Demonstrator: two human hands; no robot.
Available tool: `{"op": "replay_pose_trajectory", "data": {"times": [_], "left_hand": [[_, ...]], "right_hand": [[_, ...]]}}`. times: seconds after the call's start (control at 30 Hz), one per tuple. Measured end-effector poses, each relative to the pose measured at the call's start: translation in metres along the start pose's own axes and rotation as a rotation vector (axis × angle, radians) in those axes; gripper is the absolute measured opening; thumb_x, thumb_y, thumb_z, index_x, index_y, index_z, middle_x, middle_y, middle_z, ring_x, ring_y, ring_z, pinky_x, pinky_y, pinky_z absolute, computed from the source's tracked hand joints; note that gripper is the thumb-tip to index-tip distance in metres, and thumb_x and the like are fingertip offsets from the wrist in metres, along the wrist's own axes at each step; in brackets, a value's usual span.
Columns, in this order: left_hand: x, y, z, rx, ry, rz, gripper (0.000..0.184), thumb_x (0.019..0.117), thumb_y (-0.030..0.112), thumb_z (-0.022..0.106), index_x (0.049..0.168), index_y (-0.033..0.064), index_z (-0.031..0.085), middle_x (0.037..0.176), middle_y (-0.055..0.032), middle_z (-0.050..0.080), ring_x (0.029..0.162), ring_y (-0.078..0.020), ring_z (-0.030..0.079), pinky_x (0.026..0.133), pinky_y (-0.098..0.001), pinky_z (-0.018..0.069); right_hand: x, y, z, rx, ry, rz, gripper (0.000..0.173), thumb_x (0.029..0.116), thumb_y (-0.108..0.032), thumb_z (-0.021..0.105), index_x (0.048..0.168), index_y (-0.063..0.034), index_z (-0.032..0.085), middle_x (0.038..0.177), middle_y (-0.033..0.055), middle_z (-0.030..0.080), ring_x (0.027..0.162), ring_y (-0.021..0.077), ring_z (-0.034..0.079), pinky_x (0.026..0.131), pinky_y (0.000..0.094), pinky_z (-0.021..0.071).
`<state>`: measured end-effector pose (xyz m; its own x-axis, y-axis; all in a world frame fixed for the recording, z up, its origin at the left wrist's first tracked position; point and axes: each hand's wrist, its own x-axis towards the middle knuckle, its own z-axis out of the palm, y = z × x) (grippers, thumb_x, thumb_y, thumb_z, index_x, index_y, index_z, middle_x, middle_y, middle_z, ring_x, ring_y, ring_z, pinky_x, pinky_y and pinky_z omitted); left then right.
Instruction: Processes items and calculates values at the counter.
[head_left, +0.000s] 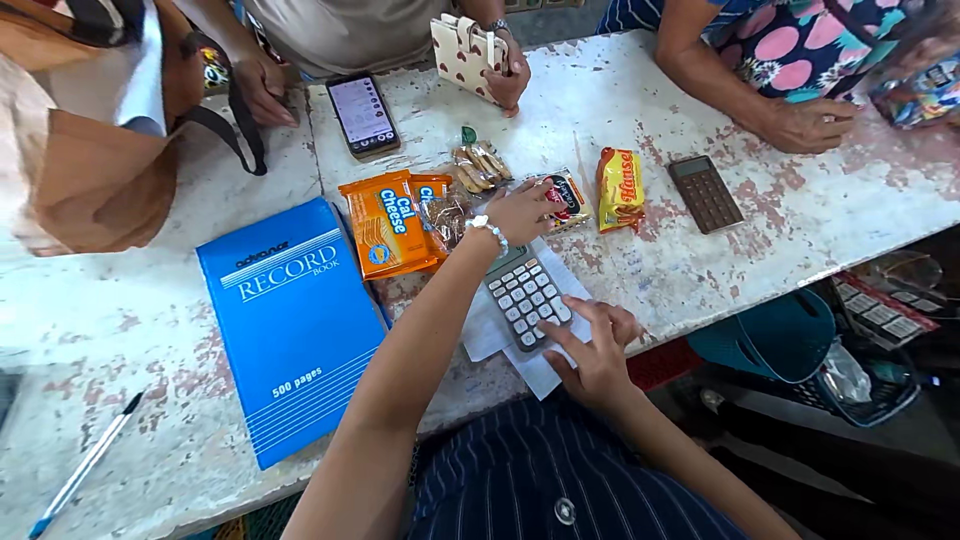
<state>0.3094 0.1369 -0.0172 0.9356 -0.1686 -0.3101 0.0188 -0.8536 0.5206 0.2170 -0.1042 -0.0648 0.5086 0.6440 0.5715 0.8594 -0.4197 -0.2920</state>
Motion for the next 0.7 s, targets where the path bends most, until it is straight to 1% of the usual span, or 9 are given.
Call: {"op": "replay_pose_trajectory", "data": {"times": [0.1,0.2,0.27,0.33,0.4,0.43,0.57,0.63,0.7], "left_hand": [[0.000,0.000,0.002,-0.001,0.017,0.004,0.043,0.1095,0.028,0.046,0.152,0.0261,0.050,0.169,-0.0083,0.024,0.158,-0.0343,0.015,0.119,-0.0668,0.0149],[0.001,-0.001,0.003,0.008,0.023,-0.002,0.043,0.1094,0.028,0.047,0.153,0.0272,0.050,0.170,-0.0073,0.024,0.158,-0.0339,0.014,0.119,-0.0671,0.0151],[0.001,-0.002,0.003,0.010,0.028,0.003,0.043,0.1094,0.028,0.046,0.152,0.0267,0.050,0.169,-0.0077,0.025,0.157,-0.0343,0.015,0.119,-0.0676,0.0157],[0.001,-0.001,0.002,0.010,0.017,0.000,0.043,0.1095,0.028,0.046,0.152,0.0269,0.050,0.170,-0.0071,0.024,0.158,-0.0337,0.015,0.119,-0.0671,0.0155],[0.002,-0.001,0.003,0.002,0.019,0.002,0.043,0.1095,0.028,0.046,0.152,0.0265,0.050,0.170,-0.0071,0.024,0.158,-0.0335,0.014,0.119,-0.0668,0.0152],[0.001,-0.002,0.004,-0.003,0.027,0.005,0.043,0.1093,0.028,0.047,0.152,0.0260,0.050,0.169,-0.0075,0.025,0.158,-0.0337,0.015,0.119,-0.0671,0.0153],[0.001,-0.002,0.004,-0.010,0.039,0.011,0.043,0.1088,0.028,0.048,0.151,0.0257,0.052,0.169,-0.0089,0.025,0.157,-0.0351,0.016,0.119,-0.0684,0.0159],[0.001,-0.003,0.002,-0.020,0.024,0.012,0.043,0.1095,0.028,0.046,0.152,0.0260,0.051,0.169,-0.0081,0.024,0.158,-0.0343,0.015,0.119,-0.0681,0.0155],[0.002,-0.008,0.002,-0.067,0.045,0.051,0.043,0.1111,0.028,0.040,0.153,0.0212,0.050,0.168,-0.0099,0.027,0.157,-0.0354,0.018,0.119,-0.0660,0.0173]], "right_hand": [[0.000,-0.010,0.011,-0.004,-0.054,-0.036,0.042,0.1062,-0.058,0.033,0.116,-0.0350,0.067,0.131,0.0019,0.061,0.128,0.0246,0.050,0.111,0.0482,0.0256],[0.004,-0.016,0.013,0.003,-0.170,0.001,0.041,0.1039,-0.056,0.040,0.110,-0.0324,0.073,0.135,0.0072,0.065,0.124,0.0349,0.057,0.104,0.0611,0.0332],[0.010,-0.017,0.010,0.007,-0.165,0.006,0.046,0.1051,-0.059,0.034,0.111,-0.0335,0.072,0.135,0.0062,0.063,0.125,0.0321,0.054,0.106,0.0576,0.0306],[0.014,-0.019,0.013,-0.011,-0.154,0.008,0.048,0.1053,-0.061,0.031,0.119,-0.0353,0.070,0.136,0.0052,0.062,0.125,0.0299,0.053,0.107,0.0547,0.0292],[0.015,-0.020,0.018,-0.006,-0.192,0.020,0.044,0.1027,-0.057,0.041,0.117,-0.0316,0.074,0.137,0.0104,0.064,0.122,0.0388,0.059,0.101,0.0649,0.0353],[0.015,-0.019,0.019,0.013,-0.200,0.031,0.044,0.1027,-0.056,0.042,0.116,-0.0306,0.075,0.137,0.0118,0.064,0.122,0.0404,0.058,0.100,0.0665,0.0352],[0.007,-0.009,0.009,0.041,-0.030,0.044,0.043,0.1067,-0.056,0.035,0.114,-0.0309,0.070,0.131,0.0050,0.063,0.125,0.0254,0.052,0.109,0.0494,0.0284],[0.001,0.000,0.002,0.038,0.044,0.041,0.041,0.1076,-0.053,0.035,0.114,-0.0296,0.068,0.131,0.0032,0.060,0.127,0.0205,0.048,0.110,0.0434,0.0248],[-0.008,0.007,-0.002,0.013,0.077,0.049,0.040,0.1081,-0.052,0.034,0.114,-0.0293,0.067,0.132,0.0018,0.057,0.129,0.0175,0.046,0.113,0.0407,0.0221]]}}
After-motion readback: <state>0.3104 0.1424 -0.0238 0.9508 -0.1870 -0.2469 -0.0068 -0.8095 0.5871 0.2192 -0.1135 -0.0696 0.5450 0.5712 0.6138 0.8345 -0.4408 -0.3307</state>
